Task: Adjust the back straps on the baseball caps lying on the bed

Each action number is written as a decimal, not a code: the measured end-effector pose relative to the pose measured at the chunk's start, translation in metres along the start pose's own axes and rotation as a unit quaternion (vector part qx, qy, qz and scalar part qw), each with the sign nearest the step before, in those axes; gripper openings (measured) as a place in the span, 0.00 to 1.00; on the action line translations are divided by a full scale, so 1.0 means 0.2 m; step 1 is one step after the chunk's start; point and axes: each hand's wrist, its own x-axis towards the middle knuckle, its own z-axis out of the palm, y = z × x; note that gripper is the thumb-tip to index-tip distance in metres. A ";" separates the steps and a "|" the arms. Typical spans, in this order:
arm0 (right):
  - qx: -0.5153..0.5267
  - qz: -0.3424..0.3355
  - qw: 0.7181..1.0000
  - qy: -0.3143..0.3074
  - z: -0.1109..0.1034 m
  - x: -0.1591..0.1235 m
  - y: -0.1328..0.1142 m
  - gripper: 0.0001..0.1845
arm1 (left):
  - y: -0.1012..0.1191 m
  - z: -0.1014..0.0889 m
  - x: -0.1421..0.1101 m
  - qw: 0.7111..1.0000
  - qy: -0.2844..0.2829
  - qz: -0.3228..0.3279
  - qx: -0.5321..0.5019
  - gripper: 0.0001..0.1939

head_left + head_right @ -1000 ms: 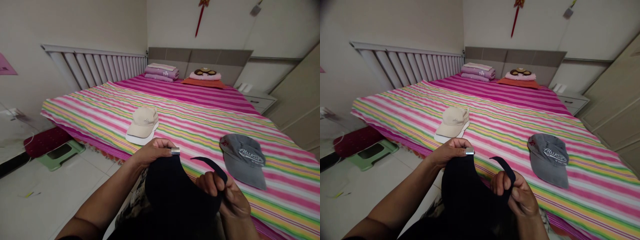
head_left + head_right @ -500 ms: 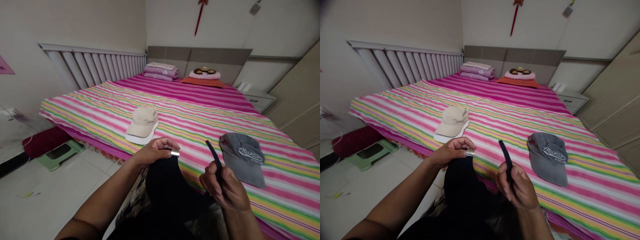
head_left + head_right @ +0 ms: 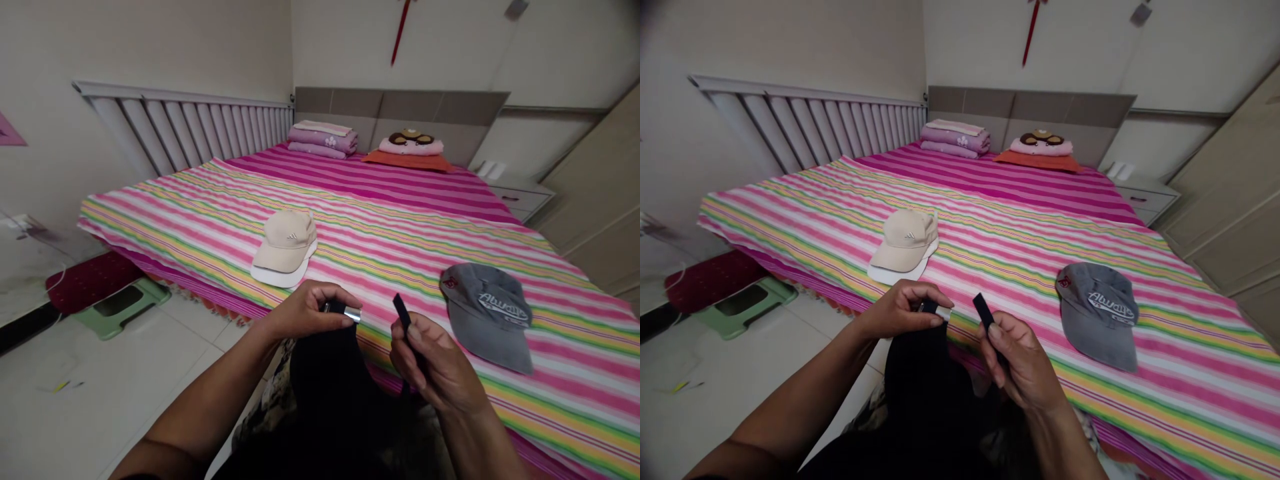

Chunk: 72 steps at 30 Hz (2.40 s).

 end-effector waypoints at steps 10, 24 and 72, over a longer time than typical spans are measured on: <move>-0.011 0.015 1.000 0.013 0.05 0.05 0.01 0.10 | 0.01 -0.01 -0.02 0.993 -0.034 0.084 0.076 0.19; -0.038 0.035 0.998 0.019 0.05 0.08 0.05 0.14 | -0.03 -0.01 -0.01 0.952 0.034 0.227 0.203 0.14; 0.015 0.053 0.998 -0.002 0.17 0.08 0.04 0.11 | 0.01 0.04 -0.07 0.966 0.122 0.197 0.118 0.14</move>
